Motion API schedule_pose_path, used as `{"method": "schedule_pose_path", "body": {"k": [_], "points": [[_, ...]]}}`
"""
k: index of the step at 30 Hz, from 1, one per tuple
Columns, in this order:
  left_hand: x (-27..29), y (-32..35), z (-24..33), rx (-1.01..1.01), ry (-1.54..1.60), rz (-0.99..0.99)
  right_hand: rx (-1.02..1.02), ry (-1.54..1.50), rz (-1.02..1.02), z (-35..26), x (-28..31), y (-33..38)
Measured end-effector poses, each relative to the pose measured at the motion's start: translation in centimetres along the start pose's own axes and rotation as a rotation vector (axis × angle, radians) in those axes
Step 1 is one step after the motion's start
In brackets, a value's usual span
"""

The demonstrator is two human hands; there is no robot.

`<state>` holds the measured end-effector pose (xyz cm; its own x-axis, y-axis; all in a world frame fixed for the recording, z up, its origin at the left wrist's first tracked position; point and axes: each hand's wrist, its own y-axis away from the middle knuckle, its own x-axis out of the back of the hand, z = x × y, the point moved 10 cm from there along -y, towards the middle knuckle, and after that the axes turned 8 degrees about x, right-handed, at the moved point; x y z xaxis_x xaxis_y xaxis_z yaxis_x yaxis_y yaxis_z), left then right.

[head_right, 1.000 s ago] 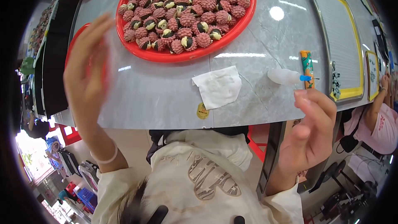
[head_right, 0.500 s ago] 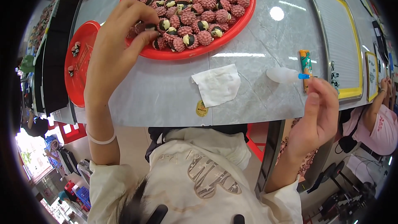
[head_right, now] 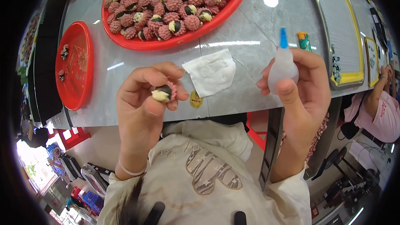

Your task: The person assembles figurines by picking up heads from a tray, applying glue with a dispenser bottle, attaching body pieces to the heads by hand, and placing the completed figurines into a separate tray.

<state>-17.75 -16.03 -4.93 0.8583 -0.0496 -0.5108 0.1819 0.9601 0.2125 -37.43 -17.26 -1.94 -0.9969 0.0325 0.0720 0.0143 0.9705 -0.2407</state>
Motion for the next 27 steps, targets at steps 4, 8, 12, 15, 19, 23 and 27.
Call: {"method": "schedule_pose_path", "body": {"k": [4, 8, 12, 15, 19, 23, 27], "points": [[-0.6, 0.4, -2.2, 0.043, 0.048, -0.008, 0.100, 0.102, 0.015, -2.2, 0.4, 0.0], [-1.5, 0.3, -2.7, 0.077, 0.022, -0.034, 0.069, 0.021, -0.064, -2.8, -0.1, 0.2], [-1.6, 0.3, -2.9, 0.046, -0.033, -0.059, 0.123, 0.084, -0.116, -3.1, -0.1, 0.1], [-1.4, 0.5, -2.9, 0.047, -0.012, -0.015, 0.107, 0.123, -0.108, -3.1, -0.2, 0.2], [-1.7, 0.6, -3.0, 0.069, -0.035, -0.030, 0.283, 0.293, -0.160, -5.7, -0.6, 1.3], [-1.5, 0.6, -2.9, 0.040, -0.063, -0.034, 0.512, 0.536, -0.402, -9.3, -1.6, 2.0], [-1.7, 0.4, -2.8, 0.050, -0.042, -0.044, 0.510, 0.495, -0.405, -8.8, -2.6, 2.6]]}}
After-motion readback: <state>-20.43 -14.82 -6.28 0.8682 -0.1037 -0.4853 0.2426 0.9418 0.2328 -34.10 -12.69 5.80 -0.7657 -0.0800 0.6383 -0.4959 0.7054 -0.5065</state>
